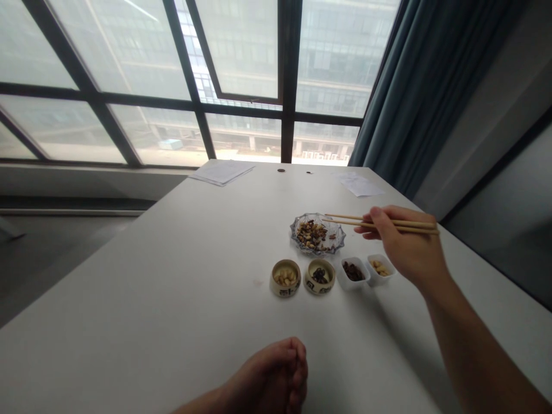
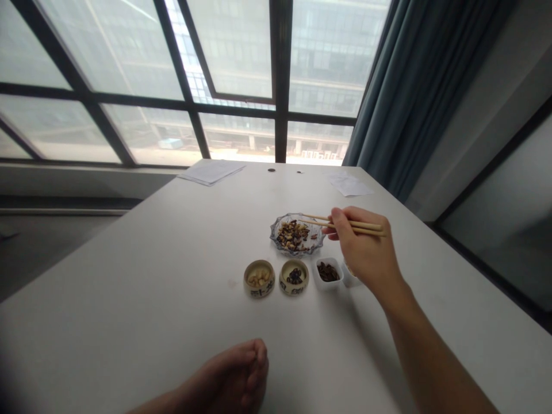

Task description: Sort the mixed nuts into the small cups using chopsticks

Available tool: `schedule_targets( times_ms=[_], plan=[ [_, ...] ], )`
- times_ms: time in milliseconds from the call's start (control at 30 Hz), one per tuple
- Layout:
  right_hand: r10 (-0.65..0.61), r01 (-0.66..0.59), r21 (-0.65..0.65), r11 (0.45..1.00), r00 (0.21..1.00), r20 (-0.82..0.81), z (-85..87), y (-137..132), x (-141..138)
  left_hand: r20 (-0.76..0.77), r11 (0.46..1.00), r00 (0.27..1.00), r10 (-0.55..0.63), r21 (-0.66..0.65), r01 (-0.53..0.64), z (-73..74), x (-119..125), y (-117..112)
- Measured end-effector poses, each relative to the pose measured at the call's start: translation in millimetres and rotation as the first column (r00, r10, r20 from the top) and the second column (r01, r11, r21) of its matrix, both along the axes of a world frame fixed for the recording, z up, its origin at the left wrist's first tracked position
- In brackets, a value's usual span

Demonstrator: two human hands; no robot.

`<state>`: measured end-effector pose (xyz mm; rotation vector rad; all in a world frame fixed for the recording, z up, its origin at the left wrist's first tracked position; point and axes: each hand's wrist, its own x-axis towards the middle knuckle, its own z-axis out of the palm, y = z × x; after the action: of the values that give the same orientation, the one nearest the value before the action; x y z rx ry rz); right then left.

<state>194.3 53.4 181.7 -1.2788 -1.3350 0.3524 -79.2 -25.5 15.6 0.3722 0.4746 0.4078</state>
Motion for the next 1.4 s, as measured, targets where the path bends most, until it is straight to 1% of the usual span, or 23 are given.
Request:
schedule_targets(
  times_ms=[100,233,300,367,500,600,700,800,933,1033,1133,1200,1300,1400],
  plan=[
    [0.018,-0.018,-0.034,0.999,1.000,-0.019,-13.2,14,4,-0.012,1.000,1.000,0.005,-0.019,-0.005,2.0,1,-1],
    [0.075,-0.082,-0.120,0.989,0.995,-0.065,-43.5,42,15,-0.022,0.999,1.000,0.022,-0.041,-0.023,5.1,2,-2],
    [0.081,-0.091,-0.149,0.985,0.994,-0.075,-56.1,54,20,-0.016,0.999,0.999,0.038,-0.039,-0.038,4.3,3,-2],
    [0.078,-0.092,-0.157,0.983,0.993,-0.093,-63.5,61,22,-0.001,0.998,0.999,0.048,-0.034,-0.048,1.8,3,-1],
    [0.100,-0.120,-0.156,0.980,0.986,-0.130,-69.6,63,17,0.015,0.998,0.999,0.047,-0.034,-0.047,-3.6,3,0],
    [0.101,-0.125,-0.183,0.975,0.986,-0.135,-74.1,63,12,0.016,0.998,0.998,0.053,-0.043,-0.052,-3.2,3,-1],
    [0.075,-0.105,-0.202,0.974,0.985,-0.152,-77.9,63,10,0.022,0.995,0.998,0.067,-0.078,-0.065,-0.2,4,-1],
    [0.051,-0.081,-0.187,0.979,0.986,-0.156,-80.0,64,8,0.031,0.991,0.997,0.073,-0.111,-0.069,1.6,6,0],
    [0.023,-0.043,-0.156,0.987,0.991,-0.130,-81.1,64,8,0.027,0.990,0.995,0.093,-0.105,-0.089,1.8,6,1],
    [0.013,-0.029,-0.136,0.990,0.993,-0.119,-76.4,63,9,0.022,0.988,0.995,0.096,-0.127,-0.092,2.1,5,1],
    [-0.001,-0.012,-0.103,0.995,0.991,-0.132,-59.6,55,10,0.023,0.988,0.996,0.088,-0.126,-0.085,2.6,5,0],
    [-0.015,0.007,-0.064,0.998,0.992,-0.123,-40.5,42,10,0.027,0.990,0.996,0.080,-0.122,-0.076,2.9,5,-1],
    [-0.063,0.061,-0.024,0.998,0.997,-0.053,-5.8,11,12,0.026,0.990,0.996,0.081,-0.115,-0.078,3.2,5,-1],
    [-0.108,0.111,-0.068,0.991,0.993,0.056,23.5,-26,15,0.018,0.993,0.997,0.075,-0.089,-0.073,2.8,6,0]
  ],
)
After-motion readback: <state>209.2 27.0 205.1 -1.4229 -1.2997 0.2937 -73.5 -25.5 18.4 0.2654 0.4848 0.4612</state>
